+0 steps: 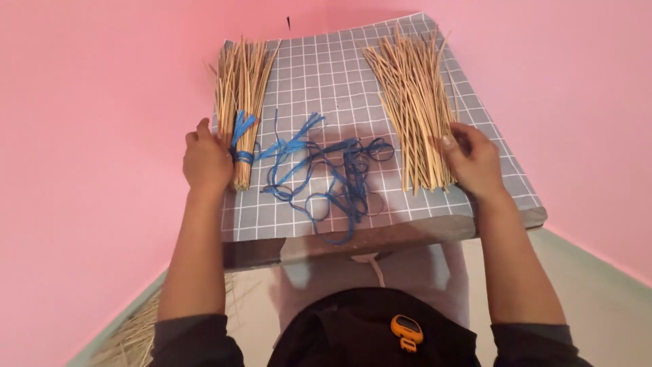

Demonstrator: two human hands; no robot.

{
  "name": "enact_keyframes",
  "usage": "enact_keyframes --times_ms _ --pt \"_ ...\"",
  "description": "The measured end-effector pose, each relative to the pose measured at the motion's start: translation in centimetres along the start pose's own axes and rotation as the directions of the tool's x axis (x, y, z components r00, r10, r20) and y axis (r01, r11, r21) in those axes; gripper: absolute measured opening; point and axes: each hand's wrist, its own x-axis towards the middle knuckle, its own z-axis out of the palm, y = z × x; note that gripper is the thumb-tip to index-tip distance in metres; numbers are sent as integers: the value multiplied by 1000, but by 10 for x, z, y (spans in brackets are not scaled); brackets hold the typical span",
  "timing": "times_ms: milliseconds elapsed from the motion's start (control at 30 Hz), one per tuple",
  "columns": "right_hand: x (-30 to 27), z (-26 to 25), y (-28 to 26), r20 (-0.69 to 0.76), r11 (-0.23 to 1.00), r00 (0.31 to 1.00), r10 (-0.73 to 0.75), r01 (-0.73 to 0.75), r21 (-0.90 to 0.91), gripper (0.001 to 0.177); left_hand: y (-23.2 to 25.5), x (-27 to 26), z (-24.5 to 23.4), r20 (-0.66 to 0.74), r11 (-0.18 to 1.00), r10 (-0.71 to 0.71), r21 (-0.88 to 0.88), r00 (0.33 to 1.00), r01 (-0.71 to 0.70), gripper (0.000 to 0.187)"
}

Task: Gathering thin wooden sticks into bundles and tying them securely with blue plastic twine.

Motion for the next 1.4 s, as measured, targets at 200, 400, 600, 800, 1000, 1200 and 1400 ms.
enact_keyframes --times_ms 200,400,600,800,1000,1200,1400 --pt "1 -2 -1 1 998 1000 -10 10 62 42 -70 37 56 182 987 -112 134 977 88 54" --pt "1 -5 -4 8 996 1000 -26 25 84 39 -51 38 23 336 977 -163 -74 928 199 62" --pt "4 -11 13 -56 986 994 -92 83 -146 37 -36 38 -23 191 955 -163 -217 968 203 62" --pt "6 -8 5 30 991 993 -110 112 -78 45 -20 30 -46 68 804 -35 -591 997 69 67" --pt "2 -13 -14 38 991 991 -126 128 -37 44 38 0 -75 -151 691 135 -694 979 -203 66" --pt "5 -17 4 -11 988 999 47 -48 -146 44 95 -26 -46 139 395 262 -918 955 25 54" --pt "5 -16 -28 -45 979 996 -73 63 -192 33 128 -38 41 379 146 358 -925 853 350 28"
